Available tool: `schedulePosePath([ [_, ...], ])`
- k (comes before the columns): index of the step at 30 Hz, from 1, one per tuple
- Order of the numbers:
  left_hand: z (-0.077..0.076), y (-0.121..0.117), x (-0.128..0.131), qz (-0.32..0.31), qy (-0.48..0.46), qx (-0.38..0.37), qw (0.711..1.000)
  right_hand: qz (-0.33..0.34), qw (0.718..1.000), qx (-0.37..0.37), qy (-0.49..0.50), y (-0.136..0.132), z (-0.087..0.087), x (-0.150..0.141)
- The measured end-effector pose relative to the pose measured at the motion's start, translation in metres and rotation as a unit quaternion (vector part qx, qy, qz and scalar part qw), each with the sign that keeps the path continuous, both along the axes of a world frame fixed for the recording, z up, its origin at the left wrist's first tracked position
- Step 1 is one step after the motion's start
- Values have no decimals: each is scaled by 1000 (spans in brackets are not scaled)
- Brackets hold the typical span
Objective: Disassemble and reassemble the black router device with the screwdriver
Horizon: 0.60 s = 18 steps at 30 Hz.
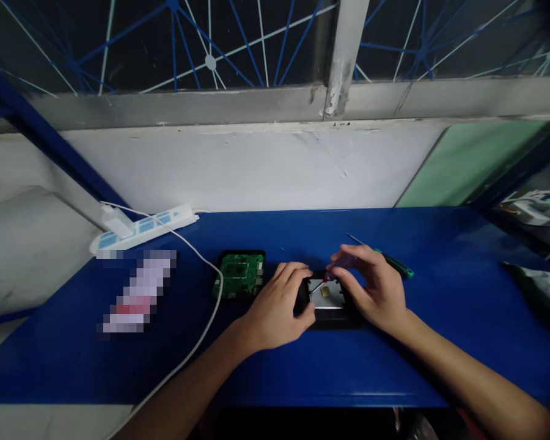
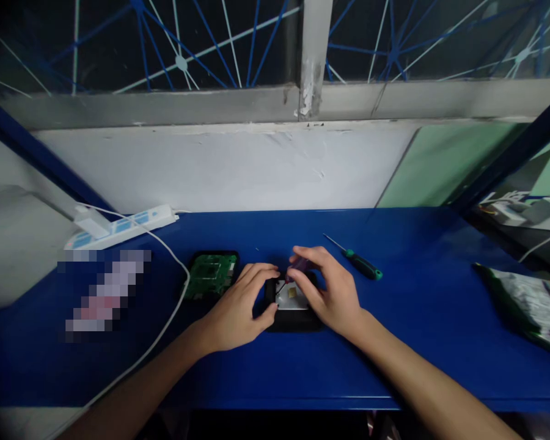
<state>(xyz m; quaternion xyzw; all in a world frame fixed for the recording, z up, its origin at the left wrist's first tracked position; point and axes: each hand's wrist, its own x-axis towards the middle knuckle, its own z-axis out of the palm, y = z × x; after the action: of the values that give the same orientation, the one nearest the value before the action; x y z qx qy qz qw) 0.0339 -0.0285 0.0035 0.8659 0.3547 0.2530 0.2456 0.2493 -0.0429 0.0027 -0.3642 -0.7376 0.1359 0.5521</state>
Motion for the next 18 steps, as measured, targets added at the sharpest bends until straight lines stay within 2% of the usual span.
schedulePosePath([
  [8, -1, 0, 0, -26, 84, -68, 994, 3, 1000, 7, -10, 0, -1, -1],
  [18, -9, 0, 1, -25, 97, -49, 994, 48, 998, -32, -22, 0, 6, -5],
])
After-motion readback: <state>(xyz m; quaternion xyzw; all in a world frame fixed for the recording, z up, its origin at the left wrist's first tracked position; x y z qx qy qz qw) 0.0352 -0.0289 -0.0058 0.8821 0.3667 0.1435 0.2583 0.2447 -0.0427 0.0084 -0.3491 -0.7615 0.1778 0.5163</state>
